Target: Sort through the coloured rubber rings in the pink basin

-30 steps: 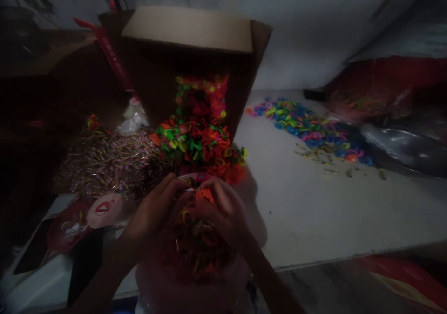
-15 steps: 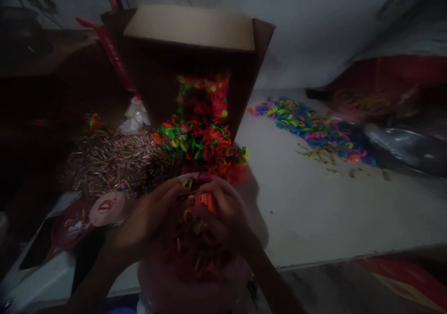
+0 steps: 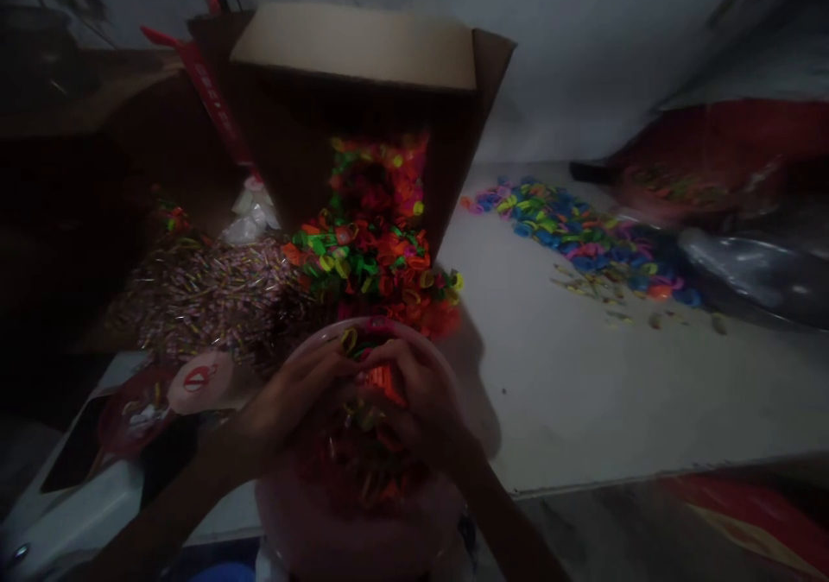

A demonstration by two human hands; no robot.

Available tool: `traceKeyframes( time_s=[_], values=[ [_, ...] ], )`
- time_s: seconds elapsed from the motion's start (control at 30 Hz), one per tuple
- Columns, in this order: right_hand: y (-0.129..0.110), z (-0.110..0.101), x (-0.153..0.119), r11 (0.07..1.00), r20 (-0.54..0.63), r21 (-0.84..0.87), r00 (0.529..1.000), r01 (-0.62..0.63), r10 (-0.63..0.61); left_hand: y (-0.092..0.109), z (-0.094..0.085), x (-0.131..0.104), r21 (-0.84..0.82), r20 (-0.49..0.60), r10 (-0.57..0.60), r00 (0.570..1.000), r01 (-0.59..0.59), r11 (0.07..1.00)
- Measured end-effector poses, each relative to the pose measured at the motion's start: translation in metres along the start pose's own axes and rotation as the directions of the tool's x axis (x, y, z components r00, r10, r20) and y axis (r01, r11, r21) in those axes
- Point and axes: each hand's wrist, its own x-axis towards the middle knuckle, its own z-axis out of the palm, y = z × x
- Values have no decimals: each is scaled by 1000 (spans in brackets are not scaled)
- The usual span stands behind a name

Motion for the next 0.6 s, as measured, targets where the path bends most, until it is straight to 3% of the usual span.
traceKeyframes(
  time_s=[0.1, 0.23, 0.43, 0.5, 0.53, 0.6],
  values=[
    [3, 9, -1, 998, -25, 67, 1000, -2, 4, -13, 6, -8, -38, 17, -2, 1000, 3, 999],
    [11, 19, -2, 998, -64, 20, 997, -52, 53, -25, 15, -8, -32, 29, -30, 999, 31, 999],
    [59, 2, 4, 984, 42, -37, 983, -174, 176, -51, 17, -4, 206, 112, -55, 992, 31, 978],
    [80, -10, 17, 977, -63, -56, 978, -204, 200, -72, 11, -3, 307, 10, -172, 985, 161, 938],
    [90, -15, 25, 971, -141, -97, 969, -218, 203, -85, 7, -1, 366, -57, -285, 957, 286, 886],
    [106, -22, 44, 954, -221, -199, 959, -222, 177, -114, 2, 5, 465, -147, -523, 839, 526, 712]
  ],
)
